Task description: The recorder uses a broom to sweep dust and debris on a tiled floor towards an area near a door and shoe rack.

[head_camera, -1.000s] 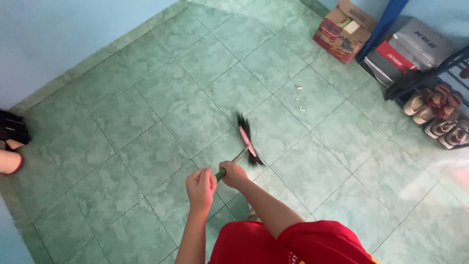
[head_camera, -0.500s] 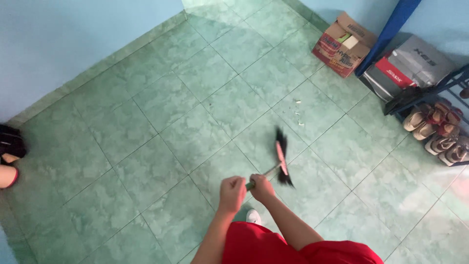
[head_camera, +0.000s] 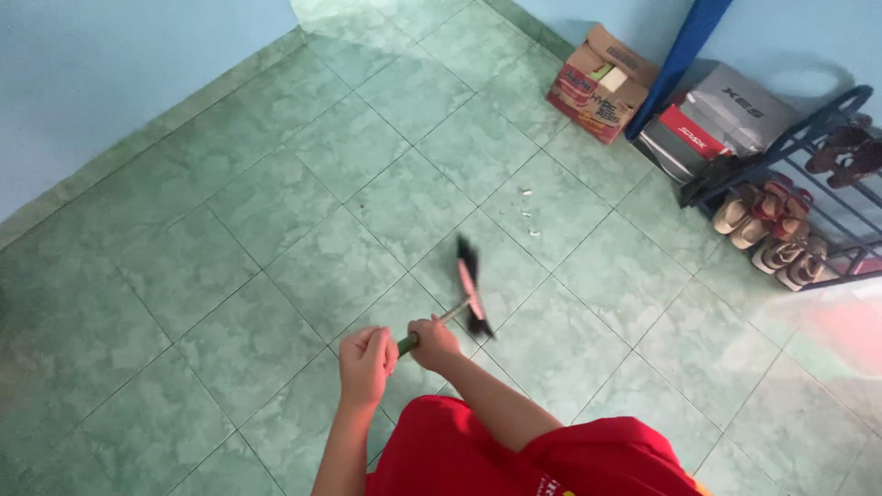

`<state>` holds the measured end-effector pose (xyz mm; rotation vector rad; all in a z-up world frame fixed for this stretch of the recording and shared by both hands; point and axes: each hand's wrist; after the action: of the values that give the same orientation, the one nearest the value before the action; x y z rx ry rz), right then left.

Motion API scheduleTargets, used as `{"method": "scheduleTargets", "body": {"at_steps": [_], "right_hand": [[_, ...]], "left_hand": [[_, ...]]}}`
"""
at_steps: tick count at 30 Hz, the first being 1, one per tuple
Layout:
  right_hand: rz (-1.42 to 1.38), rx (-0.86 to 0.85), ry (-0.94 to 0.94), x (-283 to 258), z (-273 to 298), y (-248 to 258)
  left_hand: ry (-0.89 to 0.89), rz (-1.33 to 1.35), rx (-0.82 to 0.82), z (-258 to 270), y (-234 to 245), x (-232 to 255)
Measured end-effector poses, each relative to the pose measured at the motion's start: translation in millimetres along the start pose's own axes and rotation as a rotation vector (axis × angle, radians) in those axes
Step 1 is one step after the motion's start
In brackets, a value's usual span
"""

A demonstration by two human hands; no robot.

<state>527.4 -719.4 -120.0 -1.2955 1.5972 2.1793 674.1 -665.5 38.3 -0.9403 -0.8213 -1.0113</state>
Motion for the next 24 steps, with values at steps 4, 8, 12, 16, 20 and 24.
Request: {"method": "scheduleTargets", "body": {"at_steps": [4,8,12,16,20,24], "right_hand": [[-0.057,0.016,-0.036,11,3,-11],[0.002,0.076,-0.209,27,23,3],[0.046,0.177,-0.361,96,52,3],[0.089,0.194,-0.413,138,48,6],[0.097,0.227,-0.444,126,-5,1],[0.047,0.188,-0.468,52,-90,-2]], "left_hand": [[0.023,-0.065,-0.019,-10,0,-5],[0.147,-0.063,-0.107,-34,-11,-41],[0.188,-0.124,-0.311,-62,-39,-101],[0.208,-0.190,-0.415,-97,-46,-103],[0.208,-0.134,-0.407,-149,-13,-74],[0.117,-0.142,-0.292,-163,45,13]]}}
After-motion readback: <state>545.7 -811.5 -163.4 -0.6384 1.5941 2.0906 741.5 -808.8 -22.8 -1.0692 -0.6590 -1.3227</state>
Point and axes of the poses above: each hand's wrist, its own z-axis away from the middle knuckle, its own y-axis out of the back of the hand, x = y × z, and after that the axes turned 11 degrees about y, right-handed
